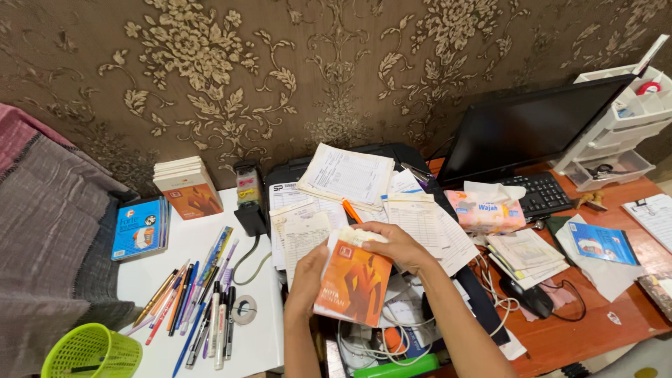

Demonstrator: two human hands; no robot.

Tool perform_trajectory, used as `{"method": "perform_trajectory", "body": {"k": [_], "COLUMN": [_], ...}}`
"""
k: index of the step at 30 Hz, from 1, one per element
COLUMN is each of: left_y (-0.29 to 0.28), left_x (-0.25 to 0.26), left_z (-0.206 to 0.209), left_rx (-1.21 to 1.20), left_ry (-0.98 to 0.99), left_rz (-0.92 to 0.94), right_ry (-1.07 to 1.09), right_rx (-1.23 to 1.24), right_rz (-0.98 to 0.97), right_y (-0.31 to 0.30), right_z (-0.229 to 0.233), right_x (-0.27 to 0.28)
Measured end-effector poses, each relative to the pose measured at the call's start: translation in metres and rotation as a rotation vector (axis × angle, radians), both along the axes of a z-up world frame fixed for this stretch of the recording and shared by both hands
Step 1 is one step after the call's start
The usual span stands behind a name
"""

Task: The person organizes a cluttered desk by stacking small books and notebooks, sorting loose papers, and placing pens and markers into a green pen holder. The person handles items one at a time, aligning stacks and arranging writing tools on the desk surface.

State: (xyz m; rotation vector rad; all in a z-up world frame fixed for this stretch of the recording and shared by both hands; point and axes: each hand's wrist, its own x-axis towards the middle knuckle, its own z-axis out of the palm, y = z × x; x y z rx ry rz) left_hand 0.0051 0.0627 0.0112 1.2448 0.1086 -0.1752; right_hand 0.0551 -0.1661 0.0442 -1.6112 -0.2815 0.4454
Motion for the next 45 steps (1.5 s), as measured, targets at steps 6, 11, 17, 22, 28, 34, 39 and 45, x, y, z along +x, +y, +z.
{"method": "perform_trajectory", "body": {"k": [6, 11, 17, 22, 28, 34, 39, 45], "left_y": [0.022, -0.011, -0.049, -0.035, -0.039, -0.041, -0.039, -0.037], "left_x": [-0.015, -0.019, -0.009, -0.006, 0.001, 0.003, 0.010, 0.021], "left_z": [0.013, 0.005, -0.018, -0.003, 0.030, 0.048, 0.031, 0.004], "left_rx": [-0.537, -0.583, -0.420, -0.157, 0.068, -0.178, -0.120, -0.036], "left_ry": [-0.100, -0.294, -0.244, -0.376, -0.420, -0.315, -0.348, -0.341], "left_rz": [0.002, 0.033, 0.362, 0.492, 0.556, 0.514, 0.545, 0.680], "right_ry": [0.138, 0.143, 0.033, -0.507, -0.572, -0.509, -0.310, -0.246], "right_rx": [0.362, 0.636, 0.593, 0.119, -0.016, -0.079, 0.150, 0.320], "right_rz": [-0.496, -0.821, -0.711, -0.646, -0.498, -0.616, -0.489, -0.440], "right_y": [0.018, 0.049, 0.069, 0.053, 0.052, 0.038, 0.023, 0.005], "right_z": [-0.047, -0.071, -0.075, -0.040, 0.002, -0.009, -0.035, -0.061], "right_x": [0.003, -0.003, -0.037, -0.035, -0.032, -0.018, 0.000, 0.014]}}
